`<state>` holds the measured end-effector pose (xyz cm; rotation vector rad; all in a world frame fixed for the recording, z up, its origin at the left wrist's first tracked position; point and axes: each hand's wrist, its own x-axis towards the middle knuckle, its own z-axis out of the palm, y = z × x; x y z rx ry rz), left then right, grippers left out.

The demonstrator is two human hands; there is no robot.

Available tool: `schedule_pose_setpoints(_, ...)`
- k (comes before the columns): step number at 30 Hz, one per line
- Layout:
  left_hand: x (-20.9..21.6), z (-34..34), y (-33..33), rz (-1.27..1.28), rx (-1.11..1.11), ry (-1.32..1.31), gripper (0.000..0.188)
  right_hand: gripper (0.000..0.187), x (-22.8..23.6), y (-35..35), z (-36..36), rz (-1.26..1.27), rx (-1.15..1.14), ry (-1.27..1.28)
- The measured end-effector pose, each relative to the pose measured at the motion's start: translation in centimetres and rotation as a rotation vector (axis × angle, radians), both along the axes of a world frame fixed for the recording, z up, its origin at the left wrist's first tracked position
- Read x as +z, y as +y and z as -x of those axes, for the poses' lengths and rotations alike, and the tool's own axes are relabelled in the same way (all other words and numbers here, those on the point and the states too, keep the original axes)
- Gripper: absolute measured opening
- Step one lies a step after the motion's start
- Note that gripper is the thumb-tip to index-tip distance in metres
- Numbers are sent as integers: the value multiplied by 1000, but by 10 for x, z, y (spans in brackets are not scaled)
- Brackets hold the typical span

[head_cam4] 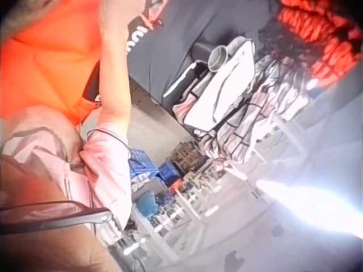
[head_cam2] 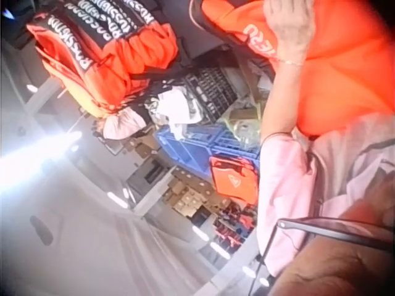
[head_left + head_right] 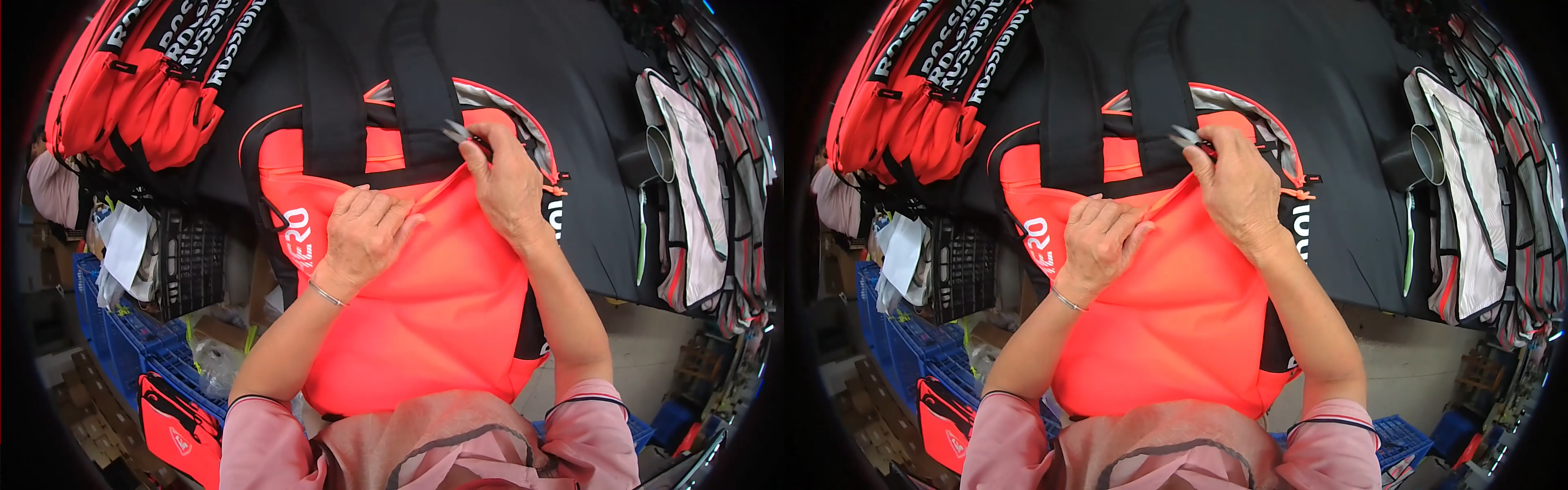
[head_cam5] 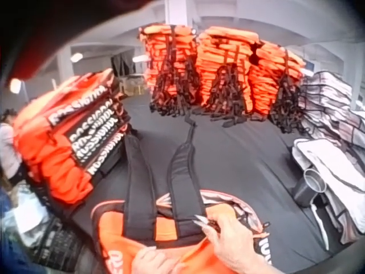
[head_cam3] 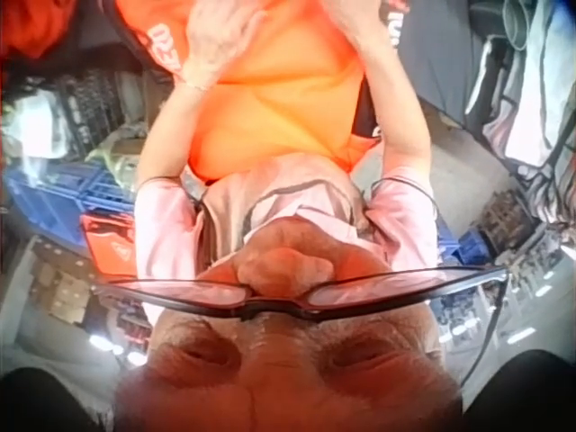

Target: Inspecting and preparing ski boot backpacks by checking lining, zippers, and adjusting straps on a factory production line.

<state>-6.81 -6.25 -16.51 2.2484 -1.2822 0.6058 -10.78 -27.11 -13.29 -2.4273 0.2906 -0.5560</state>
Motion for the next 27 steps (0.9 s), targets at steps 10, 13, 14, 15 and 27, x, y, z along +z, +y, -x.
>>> schedule_pose_setpoints(10, 21, -29, -32, -25, 275, 483, 16, 26, -11, -2, -8, 42, 17, -73)
schedule_pose_setpoints(13, 20, -34, -44, -117, 323, 447, 14, 27, -15, -4, -10, -34, 6, -62)
schedule_pose_setpoints(14, 17, -35, -46, -142, 341, 414, 14, 27, -14, -4, -9, -60, 7, -37)
schedule_pose_setpoints(15, 10, -39, -45, -145, 339, 412, 14, 27, -13, -5, -7, -87, 8, -12)
schedule_pose_setpoints(27, 22, -31, -33, 111, 255, 712, 36, 27, -11, -13, -1, -352, 32, 53)
